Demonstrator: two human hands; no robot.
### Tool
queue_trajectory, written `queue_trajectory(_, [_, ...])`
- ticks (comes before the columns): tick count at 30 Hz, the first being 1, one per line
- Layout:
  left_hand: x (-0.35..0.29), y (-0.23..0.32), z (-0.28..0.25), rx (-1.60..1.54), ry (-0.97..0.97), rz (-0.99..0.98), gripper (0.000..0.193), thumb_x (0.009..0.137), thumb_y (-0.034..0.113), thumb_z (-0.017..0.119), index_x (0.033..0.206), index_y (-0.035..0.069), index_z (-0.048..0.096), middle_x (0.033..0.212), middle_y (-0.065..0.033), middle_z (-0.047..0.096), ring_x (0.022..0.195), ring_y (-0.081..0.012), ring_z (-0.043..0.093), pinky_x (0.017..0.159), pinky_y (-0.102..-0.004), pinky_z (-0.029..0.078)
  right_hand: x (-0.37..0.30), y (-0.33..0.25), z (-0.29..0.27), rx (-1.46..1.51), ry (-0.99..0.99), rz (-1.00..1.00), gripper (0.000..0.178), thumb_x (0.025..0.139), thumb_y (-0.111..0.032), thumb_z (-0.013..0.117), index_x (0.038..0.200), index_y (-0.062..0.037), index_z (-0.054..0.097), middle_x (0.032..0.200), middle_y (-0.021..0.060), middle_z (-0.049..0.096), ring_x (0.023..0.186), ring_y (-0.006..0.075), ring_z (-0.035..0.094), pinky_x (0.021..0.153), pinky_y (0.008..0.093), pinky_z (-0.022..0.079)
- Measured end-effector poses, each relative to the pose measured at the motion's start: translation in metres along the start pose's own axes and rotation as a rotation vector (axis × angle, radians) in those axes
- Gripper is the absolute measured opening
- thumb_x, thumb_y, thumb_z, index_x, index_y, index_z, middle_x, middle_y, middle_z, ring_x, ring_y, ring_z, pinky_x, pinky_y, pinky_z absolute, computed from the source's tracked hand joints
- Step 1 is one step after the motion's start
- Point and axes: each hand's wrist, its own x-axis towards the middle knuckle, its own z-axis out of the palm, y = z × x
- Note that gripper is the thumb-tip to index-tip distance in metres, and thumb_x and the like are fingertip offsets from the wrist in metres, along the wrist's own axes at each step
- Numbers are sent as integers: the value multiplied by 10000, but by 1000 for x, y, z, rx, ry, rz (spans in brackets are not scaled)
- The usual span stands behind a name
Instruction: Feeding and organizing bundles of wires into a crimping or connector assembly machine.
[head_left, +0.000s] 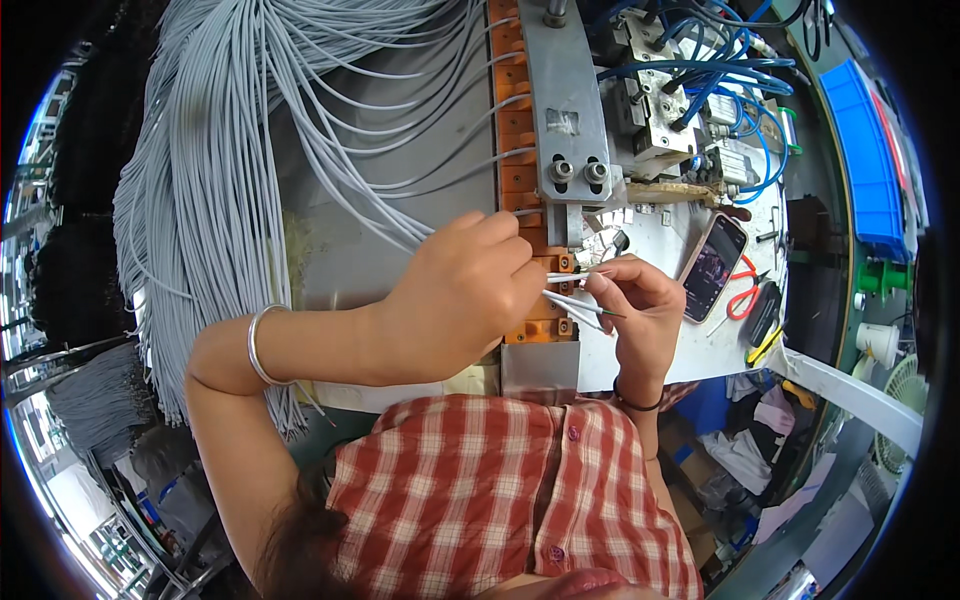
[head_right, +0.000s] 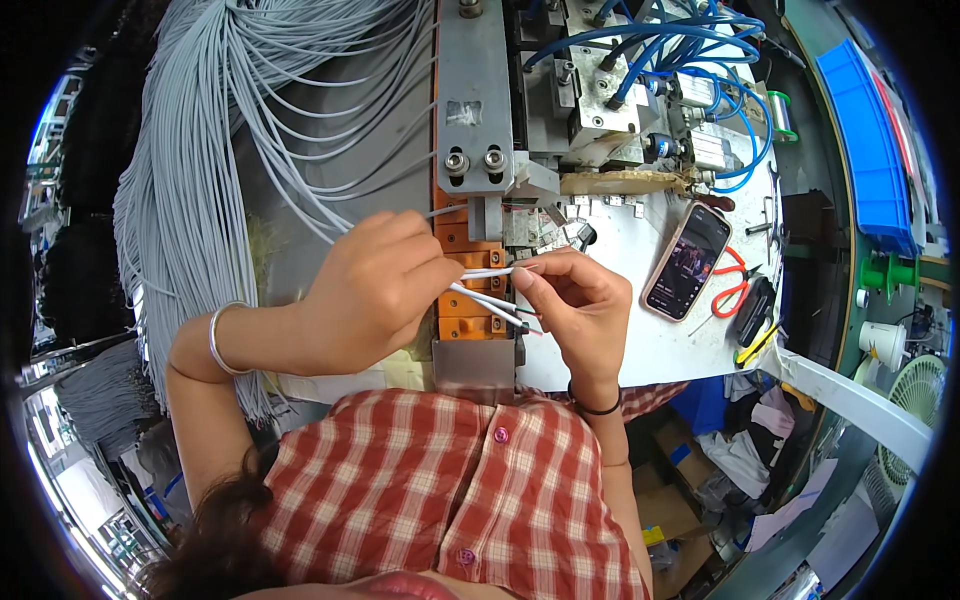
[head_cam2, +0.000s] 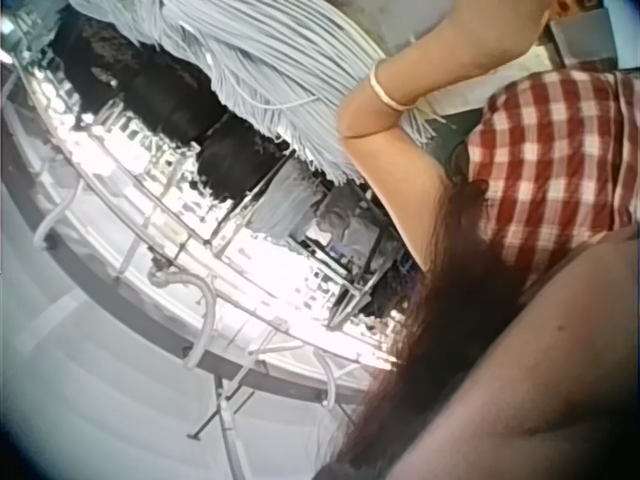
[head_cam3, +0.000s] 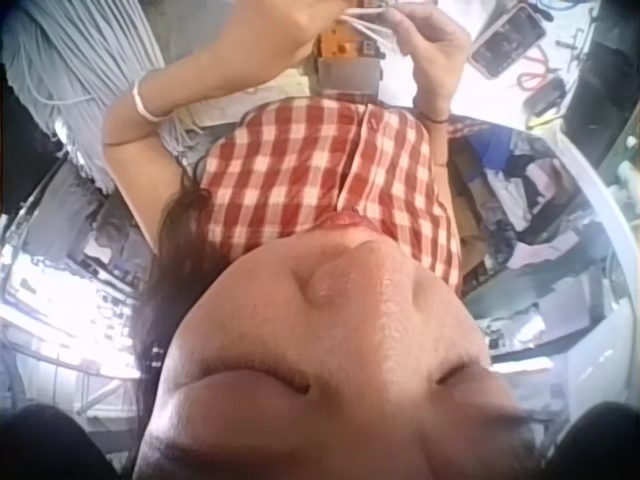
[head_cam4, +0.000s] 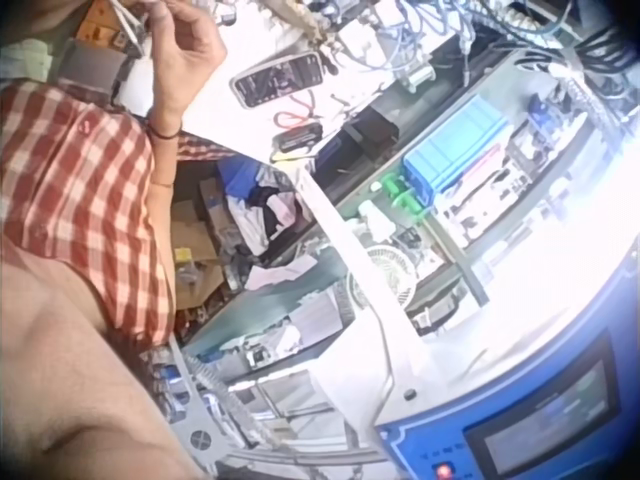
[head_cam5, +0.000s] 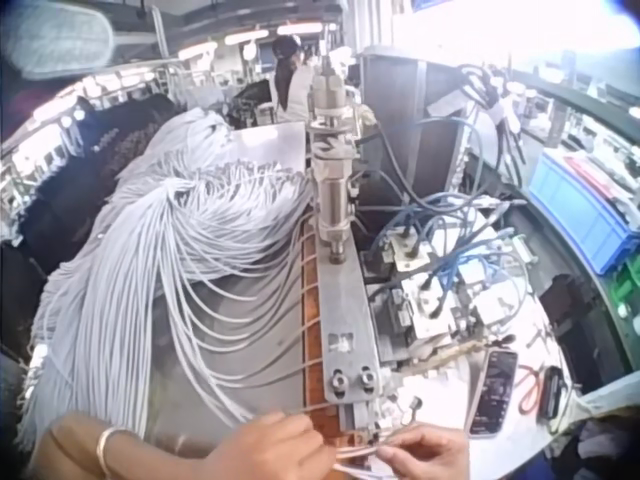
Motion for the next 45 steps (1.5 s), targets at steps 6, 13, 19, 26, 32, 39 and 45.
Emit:
queue_trajectory(6, [2,0,1,-9,46,-40,138,611,-3,604,715,35,522,672,-67,457,694,-232,458,603,-340,351,2,3,-10,280,-257,105,91,777,9,648,856,50,630,743,54,615,495,32,487,411,150,349])
queue_trajectory(13, [0,-2,1,-10,-37,-18,140,618,9,602,687,44,486,671,-62,449,701,-232,457,611,-344,346,1,3,-4,33,-135,6,108,757,-33,667,789,50,607,698,72,600,459,42,463,383,161,328])
queue_trajectory(19, [0,1,5,-45,-32,18,136,613,16,603,710,46,513,680,-55,450,710,-225,457,612,-336,348,1,2,-9,197,-141,142,80,760,-20,666,762,32,604,671,49,586,463,35,453,393,163,322])
queue_trajectory(26, [0,-1,7,-41,-31,84,143,613,9,599,724,47,518,693,-48,452,714,-219,457,613,-330,351,2,3,-18,-201,-156,85,93,832,-57,605,775,4,562,655,6,561,468,23,423,406,160,319])
queue_trajectory(32, [2,-2,2,25,26,4,159,599,-25,572,728,42,507,669,-58,453,701,-225,457,623,-334,347,10,10,-11,-43,-122,138,115,875,-103,557,805,-18,523,630,-30,513,478,12,389,415,157,301])
queue_trajectory(39, [-1,-1,8,13,-24,-10,185,572,-40,558,720,46,486,633,-62,440,692,-231,457,636,-341,342,15,10,-13,-53,-247,228,136,888,-126,537,790,-39,502,606,-58,452,499,-2,364,433,154,266])
queue_trajectory(45, [-1,-3,7,38,-16,10,204,554,-38,563,719,50,482,629,-62,436,689,-230,455,645,-341,344,9,11,-9,-55,-173,104,112,889,-78,517,795,-18,504,652,-57,464,573,4,385,496,172,293])
